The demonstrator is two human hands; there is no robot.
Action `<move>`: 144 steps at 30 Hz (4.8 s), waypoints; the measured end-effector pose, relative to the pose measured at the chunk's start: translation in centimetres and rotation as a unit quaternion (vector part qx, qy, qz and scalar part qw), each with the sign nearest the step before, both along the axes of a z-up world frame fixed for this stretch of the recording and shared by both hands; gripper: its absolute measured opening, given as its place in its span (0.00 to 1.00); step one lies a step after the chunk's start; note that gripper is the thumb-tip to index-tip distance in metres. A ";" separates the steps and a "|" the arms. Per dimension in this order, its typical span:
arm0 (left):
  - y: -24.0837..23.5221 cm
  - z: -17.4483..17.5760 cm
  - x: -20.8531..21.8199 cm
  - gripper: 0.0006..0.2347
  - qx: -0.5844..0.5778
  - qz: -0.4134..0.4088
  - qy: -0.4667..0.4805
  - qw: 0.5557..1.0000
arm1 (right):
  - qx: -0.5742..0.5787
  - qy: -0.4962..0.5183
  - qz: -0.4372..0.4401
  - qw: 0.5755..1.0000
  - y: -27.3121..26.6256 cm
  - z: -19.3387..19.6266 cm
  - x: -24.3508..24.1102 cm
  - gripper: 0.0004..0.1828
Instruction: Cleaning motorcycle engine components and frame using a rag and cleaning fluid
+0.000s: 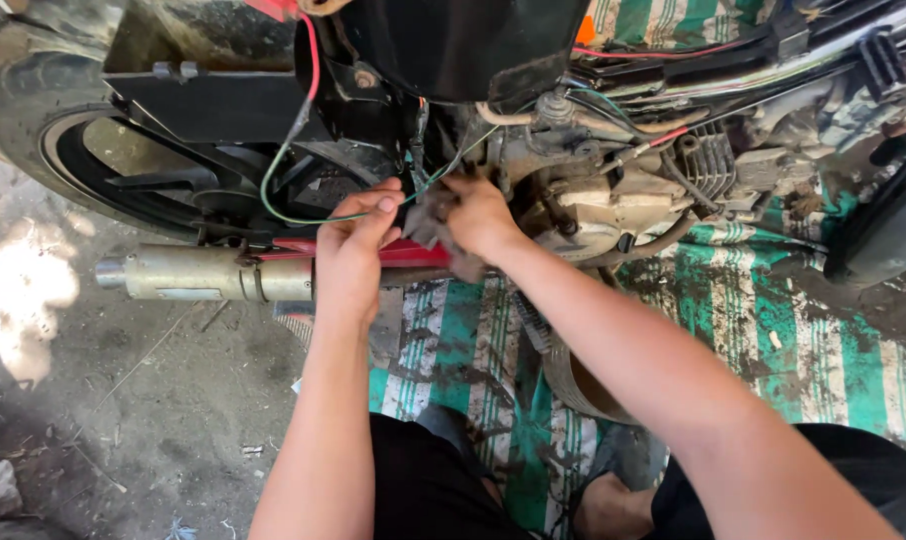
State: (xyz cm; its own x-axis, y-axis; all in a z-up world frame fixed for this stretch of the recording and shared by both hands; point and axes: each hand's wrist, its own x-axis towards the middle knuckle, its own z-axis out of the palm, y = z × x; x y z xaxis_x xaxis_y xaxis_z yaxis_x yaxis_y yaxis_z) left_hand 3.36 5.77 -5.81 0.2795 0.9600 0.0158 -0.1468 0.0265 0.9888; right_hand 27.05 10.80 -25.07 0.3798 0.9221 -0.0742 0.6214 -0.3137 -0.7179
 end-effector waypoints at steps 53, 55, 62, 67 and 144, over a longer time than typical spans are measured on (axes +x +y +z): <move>-3.8 3.2 4.4 0.37 0.464 -0.050 0.280 0.839 | 0.286 0.575 -0.110 0.759 -9.1 13.7 -13.4 0.26; -4.0 3.2 4.5 0.38 0.464 -0.048 0.284 0.838 | 0.283 0.606 -0.100 0.736 -8.5 13.7 -13.4 0.27; -3.9 2.1 4.7 0.41 0.472 -0.025 0.293 0.831 | 0.264 0.710 -0.067 0.650 -7.2 8.6 -10.3 0.29; -3.8 2.3 5.0 0.40 0.468 -0.035 0.297 0.832 | 0.253 0.774 -0.046 0.579 -7.1 14.1 -13.2 0.32; -2.1 3.9 0.9 0.47 0.369 -0.166 0.074 0.912 | 0.147 -0.093 -0.026 0.984 -0.4 14.3 -10.6 0.30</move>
State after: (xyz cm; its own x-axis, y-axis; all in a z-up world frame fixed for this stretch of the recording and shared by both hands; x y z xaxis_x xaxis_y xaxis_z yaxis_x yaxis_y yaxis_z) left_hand 4.30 3.69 -1.94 0.6045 0.5654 0.5611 -0.1155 -0.6347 0.7640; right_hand 16.41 10.36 -10.77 0.4079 0.8724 0.2693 0.7400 -0.1432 -0.6572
